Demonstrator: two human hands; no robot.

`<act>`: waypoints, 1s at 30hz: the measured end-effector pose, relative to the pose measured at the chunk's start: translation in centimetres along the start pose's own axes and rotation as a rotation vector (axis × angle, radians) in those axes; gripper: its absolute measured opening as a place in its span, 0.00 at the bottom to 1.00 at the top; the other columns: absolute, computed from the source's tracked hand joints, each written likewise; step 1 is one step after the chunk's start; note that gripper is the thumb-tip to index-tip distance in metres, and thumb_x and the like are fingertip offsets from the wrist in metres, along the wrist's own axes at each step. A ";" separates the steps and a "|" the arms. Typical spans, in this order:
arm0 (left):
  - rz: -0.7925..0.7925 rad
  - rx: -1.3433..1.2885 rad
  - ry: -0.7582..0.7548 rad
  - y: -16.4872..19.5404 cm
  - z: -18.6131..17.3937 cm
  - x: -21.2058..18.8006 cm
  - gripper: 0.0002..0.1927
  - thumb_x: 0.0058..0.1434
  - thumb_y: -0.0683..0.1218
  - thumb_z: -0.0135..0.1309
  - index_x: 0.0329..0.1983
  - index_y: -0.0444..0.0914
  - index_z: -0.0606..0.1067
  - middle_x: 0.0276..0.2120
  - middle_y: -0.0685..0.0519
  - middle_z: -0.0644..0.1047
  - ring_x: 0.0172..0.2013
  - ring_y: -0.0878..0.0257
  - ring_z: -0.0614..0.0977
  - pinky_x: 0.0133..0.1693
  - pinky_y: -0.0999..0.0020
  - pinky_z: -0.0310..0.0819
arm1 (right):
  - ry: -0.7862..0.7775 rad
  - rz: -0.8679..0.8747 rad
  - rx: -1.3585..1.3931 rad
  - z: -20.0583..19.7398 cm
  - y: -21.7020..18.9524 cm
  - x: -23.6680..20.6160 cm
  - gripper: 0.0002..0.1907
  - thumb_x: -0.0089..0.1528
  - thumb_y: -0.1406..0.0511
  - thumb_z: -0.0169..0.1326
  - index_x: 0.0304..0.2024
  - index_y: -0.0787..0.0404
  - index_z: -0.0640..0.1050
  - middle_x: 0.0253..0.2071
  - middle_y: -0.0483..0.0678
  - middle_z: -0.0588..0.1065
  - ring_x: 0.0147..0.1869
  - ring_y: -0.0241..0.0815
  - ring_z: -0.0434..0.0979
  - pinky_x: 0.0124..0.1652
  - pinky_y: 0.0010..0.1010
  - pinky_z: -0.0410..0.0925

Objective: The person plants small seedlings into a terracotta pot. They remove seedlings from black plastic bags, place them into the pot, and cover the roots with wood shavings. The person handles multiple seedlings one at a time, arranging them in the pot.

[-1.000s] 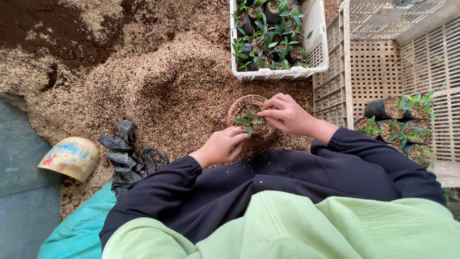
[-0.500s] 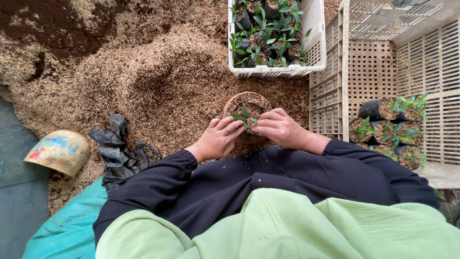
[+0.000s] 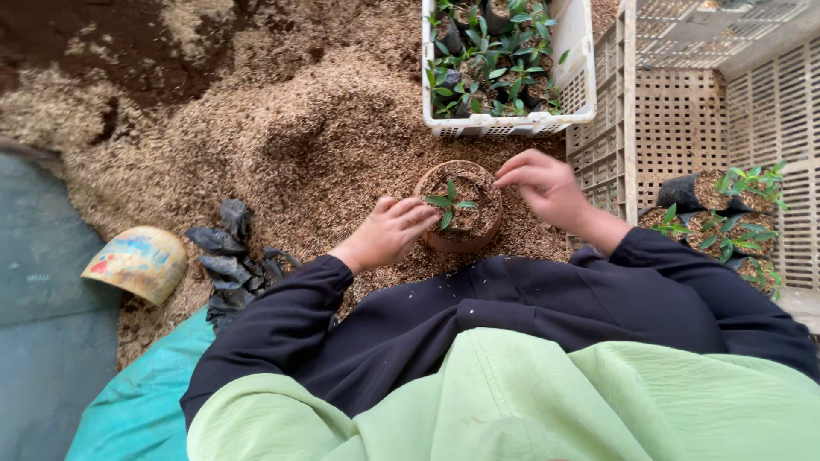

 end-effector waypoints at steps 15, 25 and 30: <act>-0.959 0.127 -0.293 -1.5 -11.9 -1.2 0.10 0.64 0.41 0.53 0.48 0.38 0.77 0.35 0.48 0.83 0.37 0.50 0.85 0.57 0.38 0.61 | -1.158 -0.208 -0.646 13.2 -8.8 10.7 0.10 0.61 0.66 0.52 0.42 0.62 0.81 0.38 0.54 0.80 0.43 0.52 0.82 0.46 0.44 0.74; -1.062 0.040 -0.727 2.8 -11.3 -1.3 0.32 0.66 0.68 0.50 0.57 0.38 0.76 0.46 0.42 0.82 0.57 0.37 0.77 0.68 0.28 0.33 | -0.449 0.173 -0.823 23.4 -1.7 9.2 0.28 0.59 0.65 0.55 0.59 0.72 0.69 0.63 0.65 0.67 0.64 0.63 0.67 0.58 0.48 0.67; -0.987 0.118 -0.634 2.3 -10.1 -0.2 0.34 0.65 0.67 0.51 0.61 0.37 0.73 0.53 0.42 0.78 0.61 0.37 0.73 0.67 0.28 0.32 | -0.336 0.125 -0.802 25.0 -2.6 6.5 0.29 0.68 0.53 0.48 0.61 0.70 0.65 0.64 0.68 0.63 0.68 0.69 0.59 0.63 0.58 0.57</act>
Point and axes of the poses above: each hand's wrist, its own x-axis towards the middle knuckle, its own z-axis out of the palm, y = z × x, the point moved 2 cm from there along x, towards the middle knuckle
